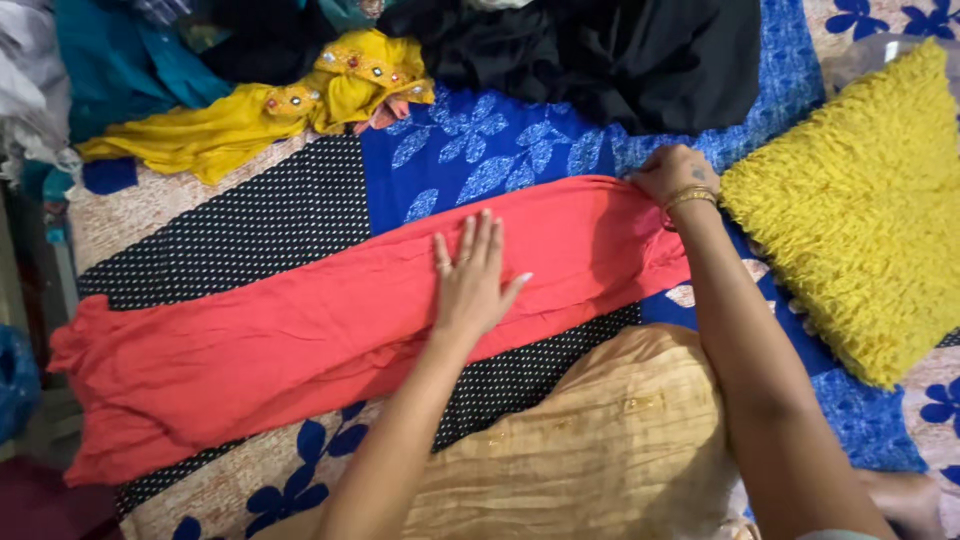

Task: The person folds a red top, a striped shirt, and a black garment on a bed and moves them aside.

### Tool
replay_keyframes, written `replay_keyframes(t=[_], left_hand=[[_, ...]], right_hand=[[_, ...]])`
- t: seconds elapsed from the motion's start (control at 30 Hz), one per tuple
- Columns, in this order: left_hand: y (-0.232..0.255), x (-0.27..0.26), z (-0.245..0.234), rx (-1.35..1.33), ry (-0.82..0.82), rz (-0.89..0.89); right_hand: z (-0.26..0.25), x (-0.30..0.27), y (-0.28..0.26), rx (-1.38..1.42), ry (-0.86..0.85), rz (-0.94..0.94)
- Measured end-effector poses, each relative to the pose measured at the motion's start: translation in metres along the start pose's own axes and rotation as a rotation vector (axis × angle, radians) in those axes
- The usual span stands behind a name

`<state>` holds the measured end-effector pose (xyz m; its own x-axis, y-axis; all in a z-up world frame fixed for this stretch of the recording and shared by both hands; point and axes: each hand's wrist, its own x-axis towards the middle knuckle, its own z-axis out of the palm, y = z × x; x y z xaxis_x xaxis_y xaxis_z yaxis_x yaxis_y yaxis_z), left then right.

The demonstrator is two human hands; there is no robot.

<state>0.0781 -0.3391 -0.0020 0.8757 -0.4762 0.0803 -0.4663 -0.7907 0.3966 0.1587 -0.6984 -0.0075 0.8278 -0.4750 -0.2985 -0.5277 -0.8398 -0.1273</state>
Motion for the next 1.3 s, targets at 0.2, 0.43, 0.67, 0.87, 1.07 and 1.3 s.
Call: replay_keyframes(t=[0.2,0.43,0.67,0.87,1.07,1.3], left_hand=[[0.012,0.013,0.013,0.137,-0.033,-0.030],[0.013,0.011,0.014,0.153,-0.041,-0.034],[-0.003,-0.004,0.023,-0.150,0.070,-0.005],[-0.023,-0.063,-0.004,-1.094,0.014,-0.271],[-0.081,-0.119,-0.048,-1.649,0.250,-0.383],[-0.215,-0.194,-0.136,-1.452,0.487,-0.596]], right_hand=[[0.036,0.043,0.054,0.119,0.426,-0.124],[0.061,0.036,0.092,-0.019,0.204,-0.162],[0.070,0.035,0.076,-0.096,-0.275,-0.133],[0.015,-0.080,-0.063,0.436,-0.442,-0.571],[0.010,-0.210,-0.254,0.600,-0.705,-0.598],[0.052,-0.302,-0.370,1.030,-1.191,-0.708]])
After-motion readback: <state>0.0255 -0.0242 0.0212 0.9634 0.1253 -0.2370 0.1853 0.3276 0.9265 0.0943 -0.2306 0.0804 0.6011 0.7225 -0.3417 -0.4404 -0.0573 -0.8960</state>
